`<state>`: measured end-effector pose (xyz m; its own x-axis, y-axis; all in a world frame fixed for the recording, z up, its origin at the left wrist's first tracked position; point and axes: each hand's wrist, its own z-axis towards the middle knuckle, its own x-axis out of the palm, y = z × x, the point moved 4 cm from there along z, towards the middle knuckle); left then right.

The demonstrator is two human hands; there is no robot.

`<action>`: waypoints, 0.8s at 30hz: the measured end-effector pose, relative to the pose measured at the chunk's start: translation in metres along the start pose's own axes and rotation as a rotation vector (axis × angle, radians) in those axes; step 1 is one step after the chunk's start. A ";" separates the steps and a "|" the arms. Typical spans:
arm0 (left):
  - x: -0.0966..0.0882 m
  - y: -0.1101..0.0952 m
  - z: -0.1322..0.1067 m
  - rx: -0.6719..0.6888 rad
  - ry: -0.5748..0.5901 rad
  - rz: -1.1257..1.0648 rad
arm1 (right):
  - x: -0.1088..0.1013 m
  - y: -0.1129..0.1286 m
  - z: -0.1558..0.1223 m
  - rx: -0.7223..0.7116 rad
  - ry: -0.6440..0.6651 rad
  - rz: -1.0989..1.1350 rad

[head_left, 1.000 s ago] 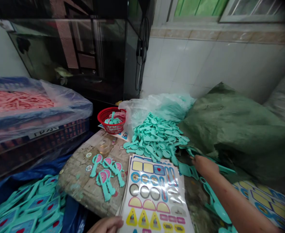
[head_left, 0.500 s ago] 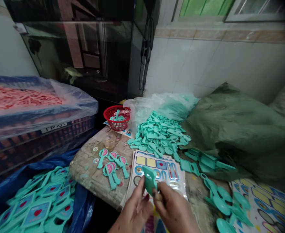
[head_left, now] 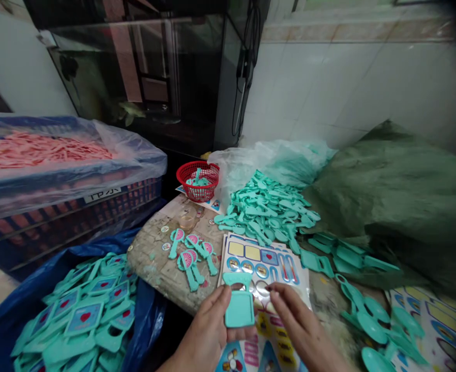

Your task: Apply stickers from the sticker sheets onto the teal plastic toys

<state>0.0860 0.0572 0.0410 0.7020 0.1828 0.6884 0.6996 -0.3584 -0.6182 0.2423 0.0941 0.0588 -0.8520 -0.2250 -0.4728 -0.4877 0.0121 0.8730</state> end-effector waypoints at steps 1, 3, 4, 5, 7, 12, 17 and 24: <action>0.000 -0.002 0.000 -0.008 -0.018 0.018 | -0.009 -0.003 0.005 0.007 -0.046 -0.002; -0.001 -0.004 0.000 -0.033 -0.027 0.041 | -0.026 -0.008 0.017 0.003 -0.121 -0.029; -0.002 -0.004 0.001 -0.045 -0.023 0.046 | -0.032 -0.010 0.023 -0.003 -0.150 -0.047; -0.004 -0.004 0.003 -0.053 -0.025 0.048 | -0.038 -0.012 0.029 -0.009 -0.172 -0.059; -0.006 -0.003 0.006 -0.046 -0.032 0.044 | -0.042 -0.011 0.036 -0.014 -0.200 -0.058; 0.002 -0.012 0.010 0.004 0.138 0.306 | -0.014 0.010 0.030 -0.038 -0.039 0.005; 0.004 -0.025 0.005 0.114 0.266 0.818 | 0.017 0.021 0.015 -0.036 0.203 0.024; -0.005 -0.012 0.006 0.153 0.134 0.230 | 0.014 -0.001 0.004 0.202 0.021 0.452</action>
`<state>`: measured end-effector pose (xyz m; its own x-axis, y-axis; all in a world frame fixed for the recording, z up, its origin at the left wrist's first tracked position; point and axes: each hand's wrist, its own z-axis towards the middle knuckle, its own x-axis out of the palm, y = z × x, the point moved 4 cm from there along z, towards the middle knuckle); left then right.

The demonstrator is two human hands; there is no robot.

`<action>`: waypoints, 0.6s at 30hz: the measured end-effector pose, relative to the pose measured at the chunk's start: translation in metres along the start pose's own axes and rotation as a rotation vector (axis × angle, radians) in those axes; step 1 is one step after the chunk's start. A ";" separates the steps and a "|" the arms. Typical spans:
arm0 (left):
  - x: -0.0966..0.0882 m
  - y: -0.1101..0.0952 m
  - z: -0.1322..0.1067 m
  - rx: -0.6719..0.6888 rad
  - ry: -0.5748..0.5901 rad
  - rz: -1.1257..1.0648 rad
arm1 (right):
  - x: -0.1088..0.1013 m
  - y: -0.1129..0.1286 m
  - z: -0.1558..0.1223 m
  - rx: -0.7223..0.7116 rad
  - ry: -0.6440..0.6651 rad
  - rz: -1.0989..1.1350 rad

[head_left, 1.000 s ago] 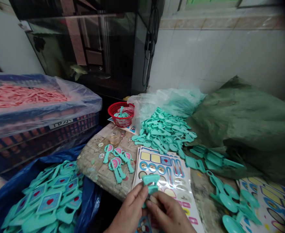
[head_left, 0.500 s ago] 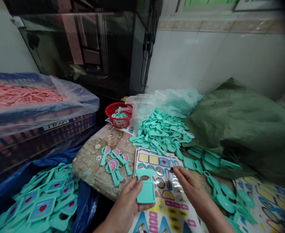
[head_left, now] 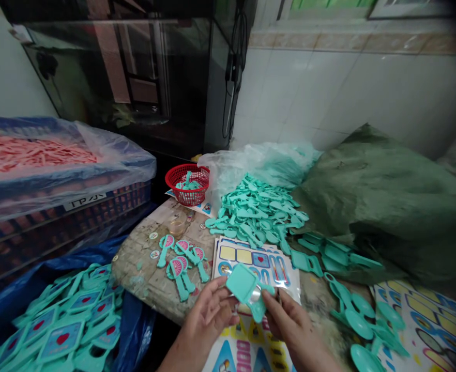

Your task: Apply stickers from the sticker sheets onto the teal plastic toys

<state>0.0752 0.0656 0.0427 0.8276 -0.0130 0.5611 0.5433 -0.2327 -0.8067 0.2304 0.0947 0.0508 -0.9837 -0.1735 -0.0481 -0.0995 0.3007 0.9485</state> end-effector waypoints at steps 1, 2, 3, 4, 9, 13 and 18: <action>0.004 0.003 0.000 -0.002 0.002 -0.092 | 0.004 -0.003 -0.003 0.003 0.005 0.007; 0.007 0.006 0.000 -0.006 -0.003 -0.171 | 0.009 -0.005 -0.006 -0.003 0.028 -0.007; 0.010 0.008 0.000 -0.013 -0.014 -0.235 | 0.015 -0.006 -0.009 -0.015 0.058 -0.027; 0.013 0.009 0.000 -0.024 -0.027 -0.281 | 0.021 -0.007 -0.012 -0.031 0.089 -0.045; 0.011 0.001 0.008 -0.049 -0.100 -0.316 | 0.009 -0.001 -0.006 -0.085 0.047 -0.152; 0.002 -0.008 0.022 -0.082 -0.130 -0.172 | -0.047 0.012 0.032 -0.183 -0.257 -0.529; 0.007 -0.003 0.040 -0.135 -0.103 -0.152 | -0.075 0.013 0.079 -0.274 -0.289 -0.770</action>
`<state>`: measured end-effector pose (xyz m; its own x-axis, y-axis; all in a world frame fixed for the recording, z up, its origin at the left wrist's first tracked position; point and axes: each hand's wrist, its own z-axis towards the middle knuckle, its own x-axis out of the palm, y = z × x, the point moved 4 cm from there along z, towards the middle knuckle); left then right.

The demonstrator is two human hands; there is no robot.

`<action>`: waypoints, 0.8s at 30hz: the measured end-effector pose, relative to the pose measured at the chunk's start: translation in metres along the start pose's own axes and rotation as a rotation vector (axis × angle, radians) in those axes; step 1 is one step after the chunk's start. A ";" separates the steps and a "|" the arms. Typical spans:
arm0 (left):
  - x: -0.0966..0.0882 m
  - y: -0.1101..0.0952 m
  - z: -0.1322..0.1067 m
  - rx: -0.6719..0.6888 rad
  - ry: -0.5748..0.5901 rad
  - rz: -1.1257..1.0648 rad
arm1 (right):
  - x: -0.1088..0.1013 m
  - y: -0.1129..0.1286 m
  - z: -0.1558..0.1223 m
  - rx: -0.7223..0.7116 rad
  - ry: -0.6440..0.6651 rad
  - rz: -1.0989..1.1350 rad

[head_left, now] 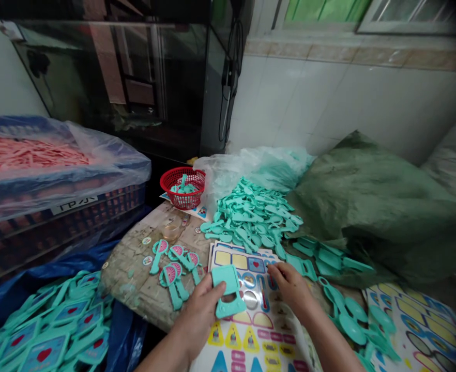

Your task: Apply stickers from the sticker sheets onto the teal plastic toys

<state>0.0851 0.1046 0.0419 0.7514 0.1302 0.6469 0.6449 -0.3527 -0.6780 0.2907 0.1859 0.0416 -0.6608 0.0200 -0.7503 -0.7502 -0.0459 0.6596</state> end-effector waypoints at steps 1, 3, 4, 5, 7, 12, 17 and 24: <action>0.001 0.002 0.003 0.000 -0.001 0.014 | 0.002 -0.002 0.004 0.007 -0.017 -0.042; 0.001 0.008 0.009 -0.010 -0.001 0.067 | 0.005 -0.005 0.008 0.034 -0.050 -0.120; 0.001 0.012 0.012 -0.022 -0.007 0.099 | 0.006 -0.005 0.008 0.044 -0.061 -0.155; -0.001 0.014 0.015 -0.036 -0.015 0.127 | 0.006 -0.005 0.008 0.051 -0.066 -0.186; -0.004 0.019 0.019 -0.061 -0.035 0.162 | 0.007 -0.003 0.006 0.055 -0.059 -0.235; -0.006 0.021 0.022 -0.101 -0.049 0.167 | 0.008 0.000 0.003 0.073 -0.019 -0.293; -0.004 0.020 0.021 -0.112 -0.057 0.166 | 0.011 -0.006 0.005 0.112 -0.002 -0.287; -0.006 0.023 0.023 -0.094 -0.055 0.169 | 0.010 0.003 0.001 0.069 -0.072 -0.201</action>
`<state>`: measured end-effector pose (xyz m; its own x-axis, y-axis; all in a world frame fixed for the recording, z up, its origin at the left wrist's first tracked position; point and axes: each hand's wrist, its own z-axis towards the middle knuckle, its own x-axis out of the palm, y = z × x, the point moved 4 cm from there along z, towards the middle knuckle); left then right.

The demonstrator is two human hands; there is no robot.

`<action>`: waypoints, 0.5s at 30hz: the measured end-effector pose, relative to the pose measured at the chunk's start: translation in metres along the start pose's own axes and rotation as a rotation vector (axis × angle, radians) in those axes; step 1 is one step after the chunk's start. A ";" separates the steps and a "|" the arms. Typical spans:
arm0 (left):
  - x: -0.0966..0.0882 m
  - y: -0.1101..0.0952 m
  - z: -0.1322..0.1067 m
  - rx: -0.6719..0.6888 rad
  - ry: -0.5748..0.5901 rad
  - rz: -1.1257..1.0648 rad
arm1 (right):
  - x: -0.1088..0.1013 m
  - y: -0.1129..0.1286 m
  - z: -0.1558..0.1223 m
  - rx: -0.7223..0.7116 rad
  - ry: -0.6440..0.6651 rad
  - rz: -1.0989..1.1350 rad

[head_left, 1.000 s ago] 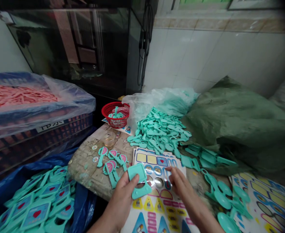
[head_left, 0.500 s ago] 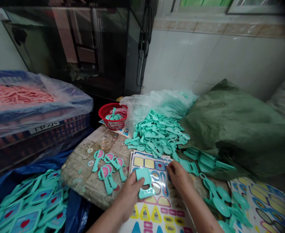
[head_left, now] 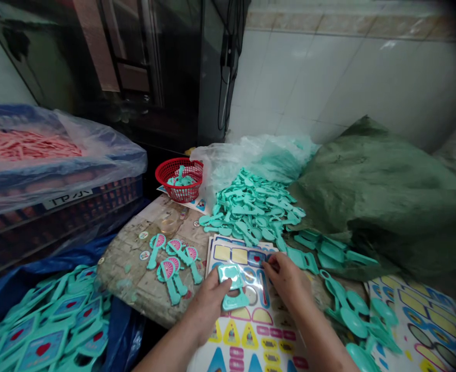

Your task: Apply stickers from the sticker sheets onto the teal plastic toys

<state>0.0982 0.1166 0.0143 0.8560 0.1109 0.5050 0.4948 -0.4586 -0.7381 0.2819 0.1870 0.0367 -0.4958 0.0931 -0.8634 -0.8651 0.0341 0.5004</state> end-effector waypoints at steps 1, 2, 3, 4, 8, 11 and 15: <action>0.000 0.000 0.000 0.007 0.006 -0.001 | 0.000 0.003 -0.004 -0.016 -0.006 0.030; 0.000 0.000 0.001 0.015 0.015 -0.004 | 0.000 0.007 -0.007 -0.030 -0.006 0.068; 0.001 0.000 0.001 0.025 0.026 -0.010 | 0.001 0.010 -0.011 -0.038 -0.001 0.116; 0.001 -0.001 0.001 0.036 0.037 -0.016 | 0.001 0.012 -0.015 -0.042 0.007 0.173; 0.002 -0.002 0.002 0.073 0.078 -0.041 | 0.000 0.017 -0.025 -0.022 0.054 0.440; 0.001 0.000 0.002 0.097 0.102 -0.058 | -0.009 0.017 -0.030 0.025 0.075 0.604; -0.002 0.003 0.003 0.114 0.112 -0.067 | -0.019 0.021 -0.043 0.077 0.119 0.757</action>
<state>0.0986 0.1177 0.0092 0.8015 0.0362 0.5969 0.5696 -0.3501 -0.7436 0.2697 0.1432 0.0613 -0.9592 0.0114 -0.2825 -0.2810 0.0733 0.9569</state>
